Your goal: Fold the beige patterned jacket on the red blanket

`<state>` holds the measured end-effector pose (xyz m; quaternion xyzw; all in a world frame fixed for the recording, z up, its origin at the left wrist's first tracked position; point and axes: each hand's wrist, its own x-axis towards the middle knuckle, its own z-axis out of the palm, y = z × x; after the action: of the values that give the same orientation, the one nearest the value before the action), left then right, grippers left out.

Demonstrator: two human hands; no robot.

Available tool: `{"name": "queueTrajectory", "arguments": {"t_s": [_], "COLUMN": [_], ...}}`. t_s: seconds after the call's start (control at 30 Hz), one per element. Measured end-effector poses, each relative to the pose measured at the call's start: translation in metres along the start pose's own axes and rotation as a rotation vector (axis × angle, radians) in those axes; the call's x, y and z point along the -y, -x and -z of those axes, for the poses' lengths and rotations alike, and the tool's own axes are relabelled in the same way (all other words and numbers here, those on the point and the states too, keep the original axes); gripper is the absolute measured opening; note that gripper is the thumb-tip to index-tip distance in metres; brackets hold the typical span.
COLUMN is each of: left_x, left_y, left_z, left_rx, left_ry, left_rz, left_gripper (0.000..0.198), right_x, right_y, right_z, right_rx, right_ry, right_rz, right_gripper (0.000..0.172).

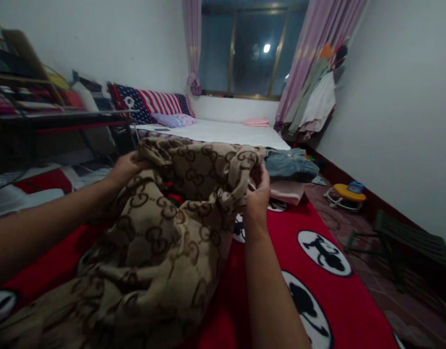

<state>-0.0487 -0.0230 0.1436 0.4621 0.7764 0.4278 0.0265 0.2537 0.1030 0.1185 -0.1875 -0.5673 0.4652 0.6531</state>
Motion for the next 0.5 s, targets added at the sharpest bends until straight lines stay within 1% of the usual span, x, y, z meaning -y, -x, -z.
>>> {"name": "queueTrajectory", "arguments": {"t_s": [0.03, 0.07, 0.1, 0.13, 0.17, 0.2, 0.23, 0.27, 0.3, 0.37, 0.4, 0.43, 0.47, 0.5], "left_x": [0.009, 0.019, 0.029, 0.039, 0.049, 0.058, 0.067, 0.074, 0.081, 0.089, 0.091, 0.092, 0.091, 0.089], "left_y": [-0.016, -0.028, -0.033, -0.033, -0.028, -0.020, -0.010, 0.000, 0.010, 0.026, 0.031, 0.035, 0.037, 0.039], "left_z": [0.002, 0.000, -0.004, -0.011, -0.020, -0.031, -0.042, -0.051, -0.060, -0.070, -0.072, -0.072, -0.072, -0.071], "left_rx": [-0.070, -0.105, -0.118, -0.104, -0.065, -0.005, 0.079, 0.144, 0.194, 0.221, 0.219, 0.213, 0.208, 0.206], "left_ry": [-0.024, -0.048, -0.104, -0.211, -0.329, -0.444, -0.528, -0.569, -0.599, -0.645, -0.680, -0.714, -0.740, -0.752], "left_rz": [0.043, 0.081, 0.111, 0.113, 0.078, 0.027, -0.040, -0.087, -0.126, -0.161, -0.167, -0.165, -0.152, -0.133], "left_gripper": [0.071, 0.076, 0.081, 0.083, 0.082, 0.076, 0.066, 0.057, 0.050, 0.046, 0.047, 0.048, 0.048, 0.048], "right_x": [0.001, 0.001, 0.001, 0.001, 0.001, 0.002, 0.004, 0.005, 0.006, 0.007, 0.006, 0.003, -0.001, -0.006], "right_y": [-0.001, -0.001, 0.001, 0.004, 0.008, 0.014, 0.020, 0.028, 0.037, 0.057, 0.067, 0.078, 0.088, 0.097], "right_z": [0.000, -0.001, -0.004, -0.007, -0.010, -0.015, -0.020, -0.025, -0.031, -0.043, -0.049, -0.055, -0.061, -0.066], "right_rx": [-0.047, -0.059, -0.032, 0.033, 0.132, 0.259, 0.407, 0.569, 0.738, 1.035, 1.136, 1.194, 1.209, 1.187], "right_ry": [0.045, 0.092, 0.138, 0.178, 0.207, 0.231, 0.256, 0.287, 0.327, 0.449, 0.541, 0.655, 0.782, 0.903], "right_rz": [-0.004, -0.021, -0.046, -0.074, -0.105, -0.136, -0.167, -0.191, -0.201, -0.168, -0.130, -0.090, -0.050, -0.014], "right_gripper": [0.071, 0.073, 0.072, 0.068, 0.064, 0.061, 0.062, 0.066, 0.074, 0.099, 0.109, 0.117, 0.121, 0.121]}}
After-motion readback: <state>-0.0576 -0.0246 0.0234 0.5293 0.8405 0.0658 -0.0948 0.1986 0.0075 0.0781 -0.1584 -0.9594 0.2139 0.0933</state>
